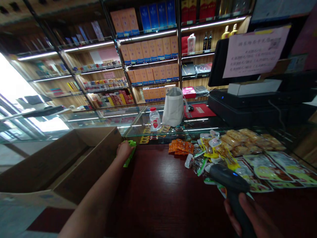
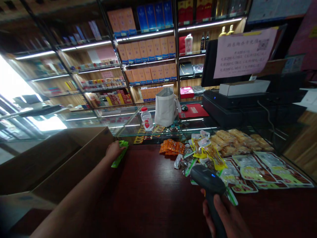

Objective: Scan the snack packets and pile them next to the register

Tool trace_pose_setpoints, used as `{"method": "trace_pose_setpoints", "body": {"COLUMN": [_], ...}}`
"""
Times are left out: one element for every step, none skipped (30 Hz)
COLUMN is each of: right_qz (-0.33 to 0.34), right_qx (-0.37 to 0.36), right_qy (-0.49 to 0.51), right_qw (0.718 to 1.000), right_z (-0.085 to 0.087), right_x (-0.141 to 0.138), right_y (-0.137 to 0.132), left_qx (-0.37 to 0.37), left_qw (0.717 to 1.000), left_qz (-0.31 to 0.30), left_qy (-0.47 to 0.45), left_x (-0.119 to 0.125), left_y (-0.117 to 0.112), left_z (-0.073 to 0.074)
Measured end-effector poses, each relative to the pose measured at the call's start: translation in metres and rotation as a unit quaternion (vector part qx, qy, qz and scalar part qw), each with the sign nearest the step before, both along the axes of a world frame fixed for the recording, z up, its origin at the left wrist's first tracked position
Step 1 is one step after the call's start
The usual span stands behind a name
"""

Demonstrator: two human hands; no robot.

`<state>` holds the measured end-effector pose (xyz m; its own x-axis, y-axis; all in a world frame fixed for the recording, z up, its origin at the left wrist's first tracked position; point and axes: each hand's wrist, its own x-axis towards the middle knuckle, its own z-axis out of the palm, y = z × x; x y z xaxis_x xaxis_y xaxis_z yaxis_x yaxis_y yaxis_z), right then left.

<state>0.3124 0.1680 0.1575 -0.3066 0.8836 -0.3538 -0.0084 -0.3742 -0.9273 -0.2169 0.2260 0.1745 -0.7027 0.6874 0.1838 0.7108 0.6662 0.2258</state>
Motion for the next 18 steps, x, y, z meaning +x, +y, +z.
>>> {"method": "trace_pose_setpoints", "body": {"right_qz": [-0.001, -0.004, -0.005, -0.003, 0.001, 0.003, 0.003, 0.006, 0.011, 0.016, 0.019, 0.023, 0.025, 0.029, 0.030, 0.030, 0.026, 0.016], "right_qx": [0.002, 0.006, 0.012, 0.019, 0.025, 0.031, 0.034, 0.034, 0.028, 0.021, 0.016, 0.014, 0.017, 0.023, 0.029, 0.036, 0.042, 0.047], "right_qy": [-0.002, -0.007, -0.013, -0.015, -0.013, -0.009, -0.005, -0.003, -0.003, -0.004, -0.006, -0.007, -0.006, -0.006, -0.007, -0.008, -0.007, -0.005], "right_qw": [1.000, 1.000, 1.000, 1.000, 1.000, 0.999, 0.999, 0.999, 1.000, 1.000, 1.000, 1.000, 1.000, 0.999, 0.999, 0.999, 0.999, 0.999], "right_z": [0.000, 0.000, 0.000, 0.000, 0.000, 0.000, 0.000, -0.001, -0.002, -0.003, -0.004, -0.005, -0.006, -0.007, -0.007, -0.007, -0.006, -0.006], "right_x": [-0.001, -0.001, -0.002, -0.002, -0.002, -0.003, -0.003, -0.003, -0.003, -0.003, -0.003, -0.004, -0.004, -0.004, -0.005, -0.006, -0.008, -0.009], "right_y": [-0.001, -0.002, -0.002, -0.003, -0.003, -0.004, -0.004, -0.003, -0.003, -0.003, -0.003, -0.003, -0.004, -0.004, -0.005, -0.006, -0.006, -0.007], "left_qx": [-0.013, -0.022, -0.026, -0.026, -0.022, -0.014, -0.004, 0.009, 0.024, 0.043, 0.065, 0.091, 0.123, 0.154, 0.192, 0.236, 0.275, 0.333], "left_qw": [1.000, 1.000, 1.000, 1.000, 1.000, 1.000, 1.000, 0.999, 0.999, 0.998, 0.997, 0.995, 0.991, 0.986, 0.977, 0.960, 0.936, 0.881], "left_qz": [0.001, 0.002, 0.001, 0.000, -0.002, -0.003, -0.002, 0.000, 0.003, 0.006, 0.007, 0.005, -0.002, -0.012, -0.030, -0.052, -0.076, -0.106], "left_qy": [-0.004, -0.008, -0.012, -0.017, -0.022, -0.026, -0.029, -0.033, -0.036, -0.038, -0.039, -0.041, -0.049, -0.059, -0.088, -0.141, -0.204, -0.320], "left_x": [-0.003, -0.005, -0.008, -0.010, -0.011, -0.011, -0.011, -0.009, -0.006, -0.002, 0.003, 0.010, 0.020, 0.031, 0.044, 0.059, 0.076, 0.094], "left_y": [0.000, 0.000, 0.000, -0.001, -0.002, -0.004, -0.006, -0.009, -0.012, -0.015, -0.019, -0.022, -0.025, -0.028, -0.031, -0.034, -0.037, -0.041], "left_z": [0.000, 0.000, 0.000, 0.000, 0.001, 0.003, 0.004, 0.006, 0.009, 0.012, 0.015, 0.018, 0.021, 0.024, 0.025, 0.026, 0.026, 0.025]}}
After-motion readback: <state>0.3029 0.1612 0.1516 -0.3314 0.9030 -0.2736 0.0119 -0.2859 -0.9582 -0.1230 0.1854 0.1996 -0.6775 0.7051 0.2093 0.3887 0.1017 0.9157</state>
